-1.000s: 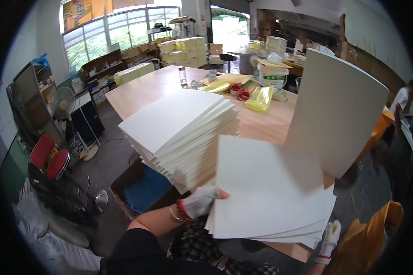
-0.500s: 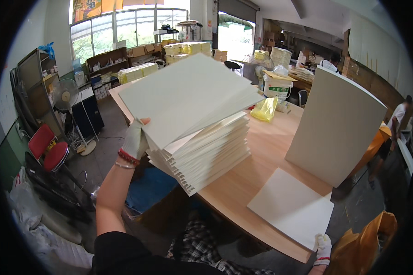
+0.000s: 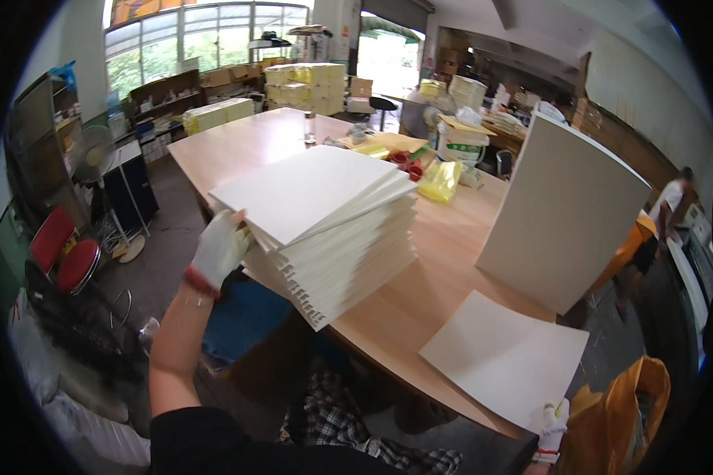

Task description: The person repeatedly picks up small stacks of white paper sheets from a table and places them onto a larger growing stack. The person wears white gloves and handles the paper with both hands, aligning the edges before setting each batch down. The process continues throughout the clip in a repetitive manner.

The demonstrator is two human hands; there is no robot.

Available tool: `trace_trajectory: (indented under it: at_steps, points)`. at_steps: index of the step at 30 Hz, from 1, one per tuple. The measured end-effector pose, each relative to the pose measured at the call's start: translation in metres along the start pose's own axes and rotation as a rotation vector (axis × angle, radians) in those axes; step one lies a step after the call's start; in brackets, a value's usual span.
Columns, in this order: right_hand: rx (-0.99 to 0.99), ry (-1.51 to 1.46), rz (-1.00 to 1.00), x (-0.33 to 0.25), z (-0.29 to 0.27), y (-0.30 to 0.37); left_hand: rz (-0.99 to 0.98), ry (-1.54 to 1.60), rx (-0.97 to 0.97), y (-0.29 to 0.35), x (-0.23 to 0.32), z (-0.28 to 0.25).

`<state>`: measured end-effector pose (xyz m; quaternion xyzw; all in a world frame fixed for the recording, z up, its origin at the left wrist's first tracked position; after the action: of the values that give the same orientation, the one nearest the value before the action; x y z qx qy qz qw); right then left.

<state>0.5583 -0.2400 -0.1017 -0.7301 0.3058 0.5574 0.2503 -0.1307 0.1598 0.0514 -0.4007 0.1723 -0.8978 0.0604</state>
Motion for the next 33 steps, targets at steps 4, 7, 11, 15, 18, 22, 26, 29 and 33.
trace_trajectory:
  at_steps: [4,7,11,15,18,22,26,29,33]
  points:
    - [0.143,0.04,-0.049,-0.021,0.013,0.027,0.408,-0.36,-0.425,0.107,-0.038,0.081]
    - [0.189,0.097,-0.167,-0.032,0.004,0.043,0.507,-0.56,-0.968,0.136,-0.111,0.126]
    - [0.319,0.084,-0.35,-0.06,0.009,0.056,-0.082,-0.746,-0.478,0.095,-0.268,0.172]
    - [0.405,0.293,-0.39,-0.068,0.007,0.057,-0.32,-0.656,-0.762,0.075,-0.311,0.22]
    - [0.229,0.324,-0.291,-0.038,0.008,0.032,-0.34,-0.814,-0.777,0.079,-0.319,0.191]
    - [-0.063,0.447,-0.293,-0.011,0.045,-0.007,-0.171,-0.829,-0.889,0.102,-0.334,0.145]
    - [-0.12,0.33,-0.149,-0.088,0.054,-0.018,-0.482,-0.844,-0.836,0.101,-0.288,0.198]
    - [-0.126,0.266,-0.179,-0.155,0.046,-0.025,-0.352,-0.575,-0.799,0.079,-0.282,0.228]
    - [-0.036,0.179,-0.384,-0.253,0.005,-0.048,-0.045,-0.445,-0.8,0.008,-0.239,0.31]
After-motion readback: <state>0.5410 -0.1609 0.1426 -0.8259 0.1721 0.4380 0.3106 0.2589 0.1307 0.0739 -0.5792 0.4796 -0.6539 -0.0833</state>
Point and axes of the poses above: each hand's wrist, its own y-axis away from the middle knuckle, its own z-axis out of the palm, x = y × z, the point moved 6 cm from there along -y, towards the middle knuckle, and after that the axes turned 12 degrees about z, right-handed, at the moved point
